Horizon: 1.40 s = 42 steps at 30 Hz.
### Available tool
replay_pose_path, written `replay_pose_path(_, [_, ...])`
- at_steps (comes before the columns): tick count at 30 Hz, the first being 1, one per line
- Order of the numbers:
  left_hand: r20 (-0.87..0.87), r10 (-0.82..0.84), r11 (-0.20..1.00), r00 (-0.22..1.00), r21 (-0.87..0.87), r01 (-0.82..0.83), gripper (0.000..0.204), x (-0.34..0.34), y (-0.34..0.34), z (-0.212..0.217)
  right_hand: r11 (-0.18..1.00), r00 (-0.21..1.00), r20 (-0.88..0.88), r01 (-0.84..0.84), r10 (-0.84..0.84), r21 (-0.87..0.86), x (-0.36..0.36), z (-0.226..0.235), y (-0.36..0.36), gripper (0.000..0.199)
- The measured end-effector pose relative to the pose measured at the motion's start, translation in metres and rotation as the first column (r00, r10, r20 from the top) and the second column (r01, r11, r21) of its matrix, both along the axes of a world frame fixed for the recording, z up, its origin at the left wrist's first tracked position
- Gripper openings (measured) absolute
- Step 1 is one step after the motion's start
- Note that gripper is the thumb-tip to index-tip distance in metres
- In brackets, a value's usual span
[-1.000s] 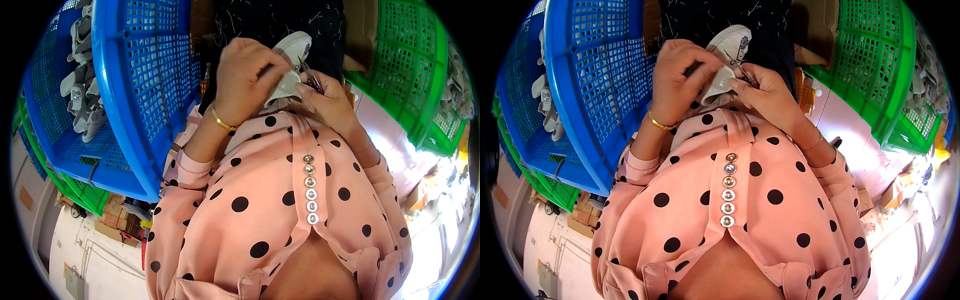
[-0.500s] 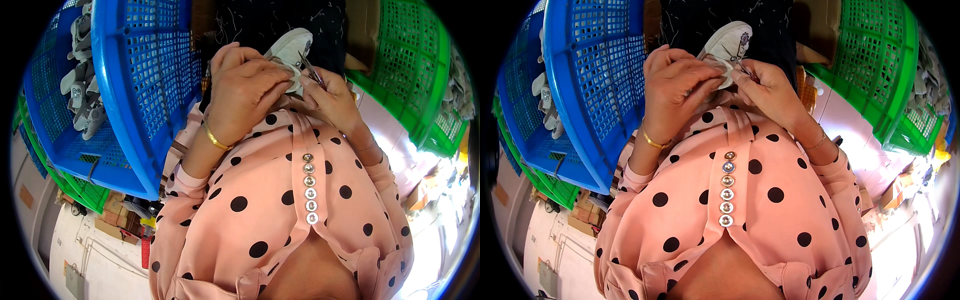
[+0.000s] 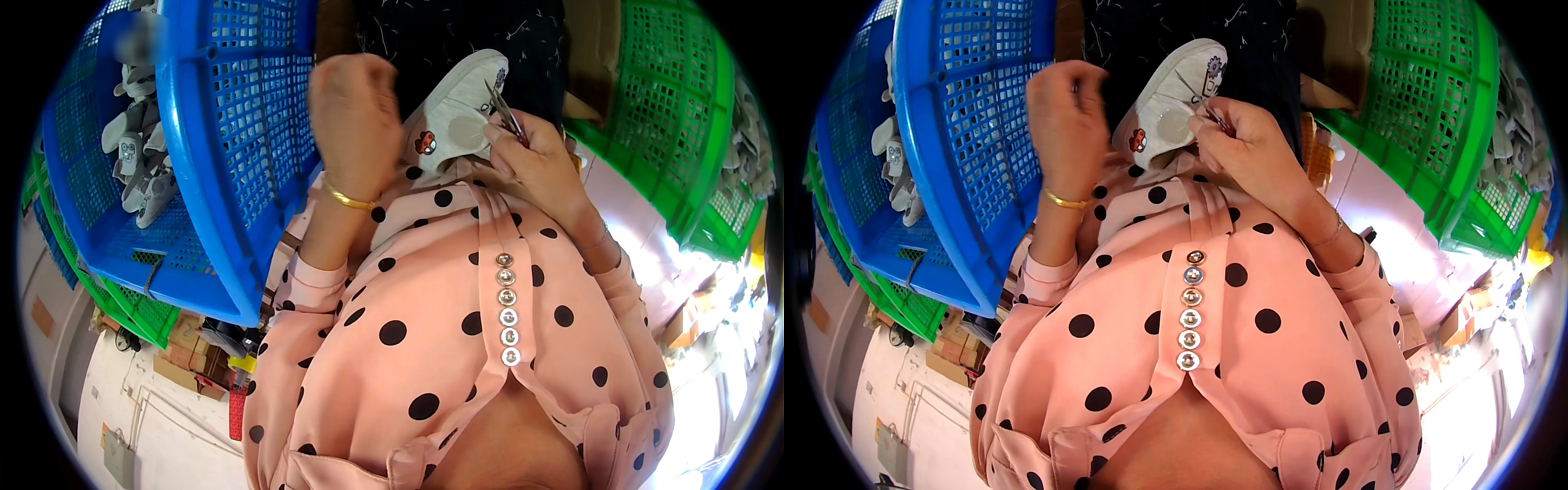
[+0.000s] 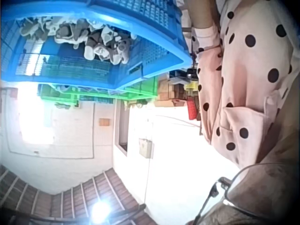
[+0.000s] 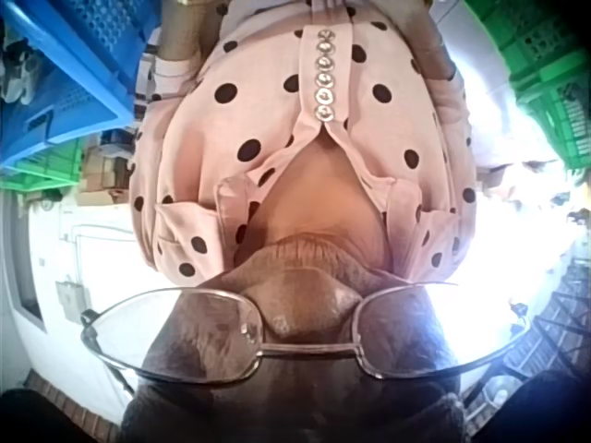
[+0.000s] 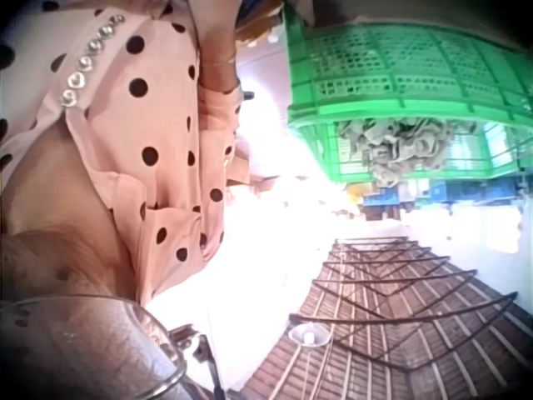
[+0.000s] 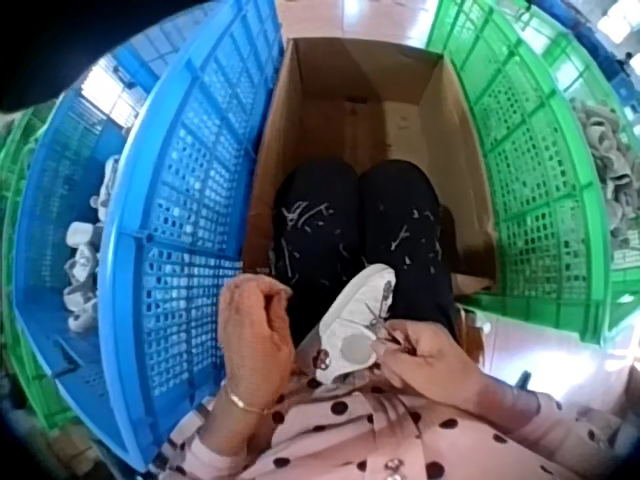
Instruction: The person sits on the floor and uses scissors to trim loose threads and excess fabric from the edges of small white fabric items. They handle the items one by one, picking them from a blue basket, cutting the edges, and placing them into a green basket.
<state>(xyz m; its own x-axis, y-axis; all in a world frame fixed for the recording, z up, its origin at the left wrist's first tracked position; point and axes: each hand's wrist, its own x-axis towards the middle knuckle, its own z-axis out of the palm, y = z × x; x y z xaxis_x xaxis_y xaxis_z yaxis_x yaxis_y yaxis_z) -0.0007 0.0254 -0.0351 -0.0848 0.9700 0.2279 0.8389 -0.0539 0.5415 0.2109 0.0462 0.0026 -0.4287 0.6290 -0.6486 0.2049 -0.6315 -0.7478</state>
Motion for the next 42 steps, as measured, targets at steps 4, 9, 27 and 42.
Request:
replay_pose_path(4, [0.340,0.015,1.000,0.940,0.003,-0.017,0.017,-0.007,-0.005,0.000,1.000,1.000,-0.009,-0.007,0.007,0.002,0.004,-0.006,-0.001,0.016])
replay_pose_path(9, [0.413,-0.224,0.972,0.883,0.026,0.235,0.021,0.017,-0.015,0.018,0.994,0.997,0.065,-0.039,0.032,0.105,0.000,-0.005,-0.002,0.019])
replay_pose_path(27, [0.320,-0.026,1.000,0.947,0.020,0.021,0.023,-0.010,-0.001,0.013,0.994,0.995,0.093,-0.056,0.047,0.097,-0.004,-0.002,0.005,0.020])
replay_pose_path(42, [0.084,-0.311,0.948,0.947,0.090,0.304,0.018,0.021,0.008,0.005,0.993,0.994,0.101,-0.054,0.044,0.100,-0.010,-0.004,0.014,0.016])
